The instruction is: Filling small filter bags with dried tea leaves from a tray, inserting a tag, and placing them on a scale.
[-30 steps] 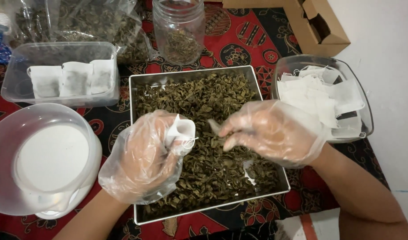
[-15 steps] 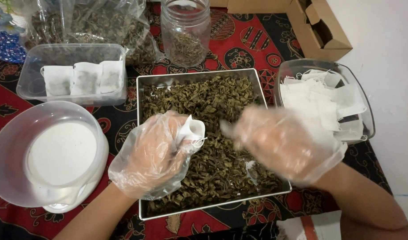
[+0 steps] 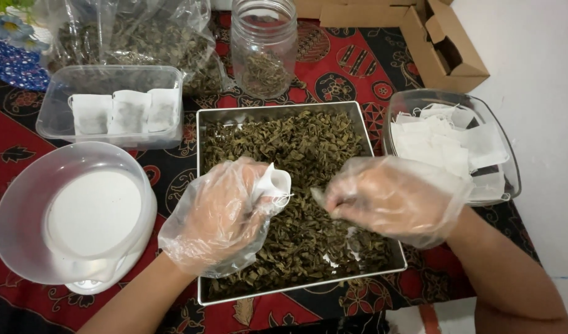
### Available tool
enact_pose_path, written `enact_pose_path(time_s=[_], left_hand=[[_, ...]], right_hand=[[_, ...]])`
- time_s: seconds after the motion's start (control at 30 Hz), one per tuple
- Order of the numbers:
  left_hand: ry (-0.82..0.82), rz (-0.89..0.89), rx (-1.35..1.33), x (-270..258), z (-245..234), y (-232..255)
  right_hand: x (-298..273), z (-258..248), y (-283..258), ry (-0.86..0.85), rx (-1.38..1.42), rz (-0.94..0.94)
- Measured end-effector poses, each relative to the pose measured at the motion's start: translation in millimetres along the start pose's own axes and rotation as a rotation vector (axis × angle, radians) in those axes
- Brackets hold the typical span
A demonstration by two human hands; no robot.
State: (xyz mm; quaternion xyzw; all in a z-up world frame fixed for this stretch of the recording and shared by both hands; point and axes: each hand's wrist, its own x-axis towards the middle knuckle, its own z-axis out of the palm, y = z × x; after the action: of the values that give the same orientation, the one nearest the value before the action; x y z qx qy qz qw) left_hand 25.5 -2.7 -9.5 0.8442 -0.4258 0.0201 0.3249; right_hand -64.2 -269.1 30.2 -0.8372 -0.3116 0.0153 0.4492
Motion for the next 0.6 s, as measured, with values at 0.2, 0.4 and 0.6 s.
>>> enact_pose_path(time_s=[0.2,0.4,0.6], left_hand=[[0.015,0.091,-0.046,-6,18,-9],[-0.097,0.094,-0.038,-9,28,-14],[-0.06,0.182,0.017,-10,25,-5]], right_hand=[[9,-8,-13,0.119,0.187,-0.255],[17,15,-14,0.403,0.176,-0.202],[18,31,-13,0.433,0.003,-0.175]])
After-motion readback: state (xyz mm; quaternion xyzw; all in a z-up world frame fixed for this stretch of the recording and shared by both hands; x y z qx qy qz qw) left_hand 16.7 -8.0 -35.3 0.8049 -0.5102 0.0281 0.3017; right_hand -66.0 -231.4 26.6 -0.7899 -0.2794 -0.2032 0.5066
